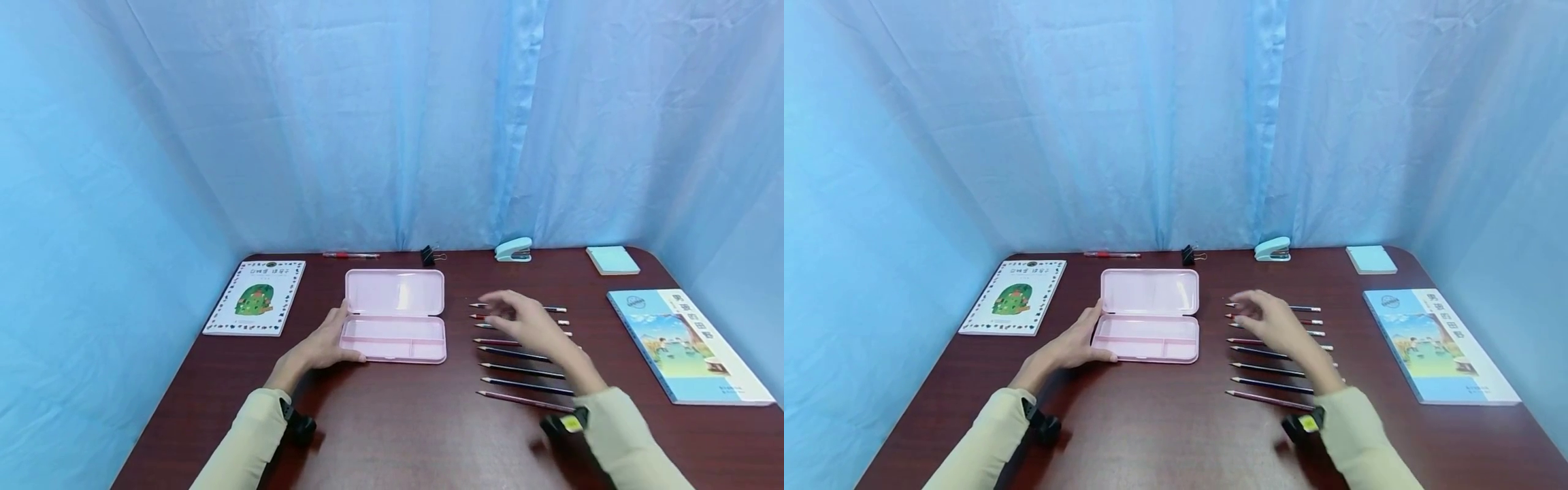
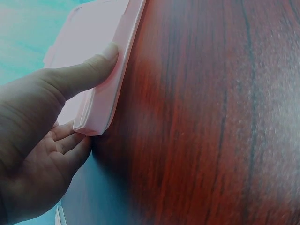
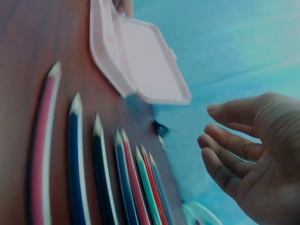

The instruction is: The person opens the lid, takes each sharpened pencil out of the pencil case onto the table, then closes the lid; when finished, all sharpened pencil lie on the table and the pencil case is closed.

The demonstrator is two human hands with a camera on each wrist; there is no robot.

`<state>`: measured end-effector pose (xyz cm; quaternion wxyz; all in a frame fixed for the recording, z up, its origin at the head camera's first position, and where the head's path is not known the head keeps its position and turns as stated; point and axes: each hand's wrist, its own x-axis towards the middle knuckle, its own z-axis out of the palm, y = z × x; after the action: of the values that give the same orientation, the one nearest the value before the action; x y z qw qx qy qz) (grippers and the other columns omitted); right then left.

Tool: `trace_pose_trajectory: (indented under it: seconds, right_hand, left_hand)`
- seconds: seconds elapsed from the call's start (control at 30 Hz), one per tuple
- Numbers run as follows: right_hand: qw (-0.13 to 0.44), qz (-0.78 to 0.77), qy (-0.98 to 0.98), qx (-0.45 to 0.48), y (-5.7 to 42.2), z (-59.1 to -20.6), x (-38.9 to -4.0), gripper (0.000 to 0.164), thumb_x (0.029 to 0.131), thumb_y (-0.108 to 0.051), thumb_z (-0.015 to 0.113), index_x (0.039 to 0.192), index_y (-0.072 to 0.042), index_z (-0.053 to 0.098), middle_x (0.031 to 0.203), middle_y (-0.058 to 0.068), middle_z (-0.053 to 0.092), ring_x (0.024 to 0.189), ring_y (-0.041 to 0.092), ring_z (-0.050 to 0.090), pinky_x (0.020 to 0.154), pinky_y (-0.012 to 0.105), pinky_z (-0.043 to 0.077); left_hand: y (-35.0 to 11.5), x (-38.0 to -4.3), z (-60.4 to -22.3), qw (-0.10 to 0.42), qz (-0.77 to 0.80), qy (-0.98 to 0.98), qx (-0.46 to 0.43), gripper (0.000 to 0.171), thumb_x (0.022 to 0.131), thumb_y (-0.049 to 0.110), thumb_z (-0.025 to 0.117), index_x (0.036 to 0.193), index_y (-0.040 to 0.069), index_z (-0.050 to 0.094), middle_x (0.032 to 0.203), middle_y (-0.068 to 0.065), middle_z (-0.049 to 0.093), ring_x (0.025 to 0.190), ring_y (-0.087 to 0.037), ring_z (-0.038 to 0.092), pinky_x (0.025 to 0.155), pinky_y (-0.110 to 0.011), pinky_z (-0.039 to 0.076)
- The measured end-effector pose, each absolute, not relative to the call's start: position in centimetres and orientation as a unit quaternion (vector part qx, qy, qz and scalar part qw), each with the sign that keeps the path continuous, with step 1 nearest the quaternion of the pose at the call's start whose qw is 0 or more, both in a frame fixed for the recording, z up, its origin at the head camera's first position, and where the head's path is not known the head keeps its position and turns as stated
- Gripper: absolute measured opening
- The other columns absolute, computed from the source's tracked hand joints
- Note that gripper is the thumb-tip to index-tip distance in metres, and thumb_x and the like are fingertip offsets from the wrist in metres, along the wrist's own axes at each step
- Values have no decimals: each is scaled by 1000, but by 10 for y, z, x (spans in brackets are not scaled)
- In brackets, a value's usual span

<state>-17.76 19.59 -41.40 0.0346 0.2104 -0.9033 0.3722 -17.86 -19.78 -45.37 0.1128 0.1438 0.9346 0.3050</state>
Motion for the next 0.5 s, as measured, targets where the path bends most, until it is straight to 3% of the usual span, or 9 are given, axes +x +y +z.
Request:
trace_pose_trajectory:
  seconds: [0.17, 0.3, 0.4, 0.5]
  right_hand:
    - [-26, 438, -883, 166, 156, -426, -211, 41, 86, -15, 64, 125, -7, 53, 111, 16, 61, 99, 24, 59, 80, 38, 49]
    - [-55, 470, -870, 139, 133, -437, -228, 54, 87, -12, 63, 135, -4, 41, 122, 18, 54, 109, 29, 55, 90, 43, 44]
    - [-58, 487, -863, 124, 121, -440, -234, 59, 88, -13, 61, 140, -7, 34, 127, 16, 50, 114, 29, 52, 92, 43, 43]
    - [-34, 485, -866, 119, 115, -438, -234, 54, 92, -22, 56, 140, -11, 36, 126, 14, 51, 111, 27, 53, 90, 43, 44]
  left_hand:
    - [-198, -177, -452, 110, 306, 934, 146, 121, 65, 47, 79, 149, 11, -1, 144, -11, 25, 128, -20, 30, 106, -40, 26]
    - [-198, -178, -453, 102, 305, 935, 151, 121, 66, 46, 79, 149, 9, 0, 143, -10, 27, 128, -20, 30, 105, -40, 27]
    - [-197, -179, -453, 101, 307, 934, 149, 121, 66, 45, 80, 149, 9, -1, 143, -11, 27, 128, -20, 30, 105, -41, 27]
    - [-195, -178, -452, 88, 332, 927, 148, 124, 65, 41, 81, 148, 6, -3, 144, -13, 28, 131, -23, 28, 106, -43, 24]
